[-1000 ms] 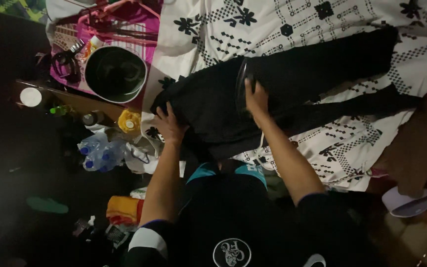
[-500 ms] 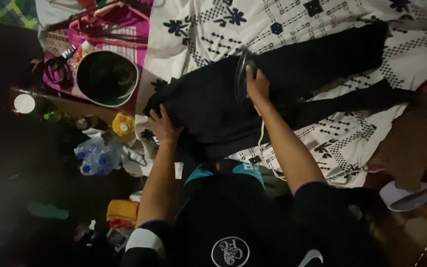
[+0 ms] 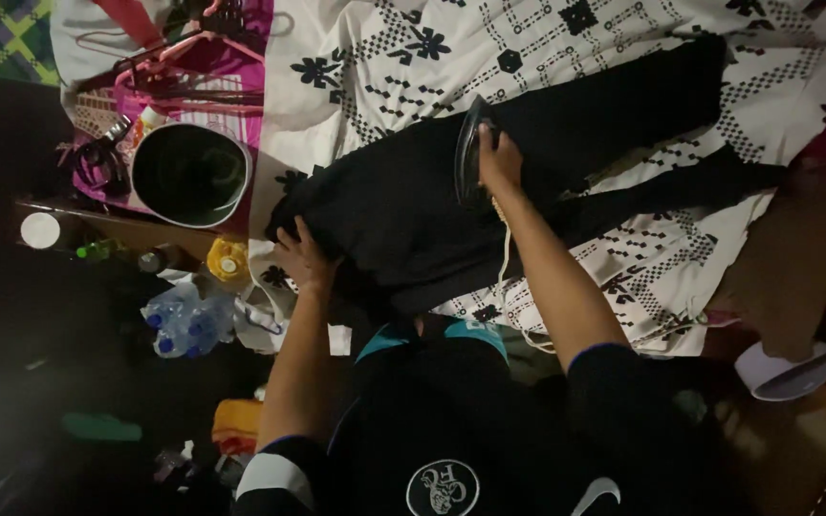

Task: Ironing a pair of black pants on a cloth spread on the floor.

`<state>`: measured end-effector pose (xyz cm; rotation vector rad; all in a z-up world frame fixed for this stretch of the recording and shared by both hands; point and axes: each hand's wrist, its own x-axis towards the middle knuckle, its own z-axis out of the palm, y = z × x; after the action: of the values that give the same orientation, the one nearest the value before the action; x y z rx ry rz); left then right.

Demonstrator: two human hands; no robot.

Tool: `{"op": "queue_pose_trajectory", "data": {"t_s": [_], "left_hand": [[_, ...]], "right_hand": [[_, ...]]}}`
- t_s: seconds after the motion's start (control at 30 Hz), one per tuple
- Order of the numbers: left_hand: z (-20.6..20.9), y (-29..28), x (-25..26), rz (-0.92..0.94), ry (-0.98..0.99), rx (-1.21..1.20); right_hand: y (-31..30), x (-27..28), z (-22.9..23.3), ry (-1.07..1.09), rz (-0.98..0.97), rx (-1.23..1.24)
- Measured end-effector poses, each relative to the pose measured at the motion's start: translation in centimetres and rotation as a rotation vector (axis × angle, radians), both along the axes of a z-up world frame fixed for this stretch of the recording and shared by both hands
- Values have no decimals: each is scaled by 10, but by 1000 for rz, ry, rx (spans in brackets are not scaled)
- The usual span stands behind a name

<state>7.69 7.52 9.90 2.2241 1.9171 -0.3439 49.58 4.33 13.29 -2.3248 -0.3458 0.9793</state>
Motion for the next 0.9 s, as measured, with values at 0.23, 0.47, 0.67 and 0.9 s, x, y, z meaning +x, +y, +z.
{"op": "queue_pose_trajectory", "data": {"t_s": [0.23,0.47,0.67,0.9], "left_hand": [[3,7,4,-19,54,-83],[6,9,8,-27,114,-37],[-14,2,-5,-51,-81,83],[3,8,6,-11,16,7]], "right_hand": [[-51,-10,-29,-292,168,24],[-19,14,2,-243,132,37],[-29,2,36,-35,47,72],[-49,10,31,-86,-20,72]]}}
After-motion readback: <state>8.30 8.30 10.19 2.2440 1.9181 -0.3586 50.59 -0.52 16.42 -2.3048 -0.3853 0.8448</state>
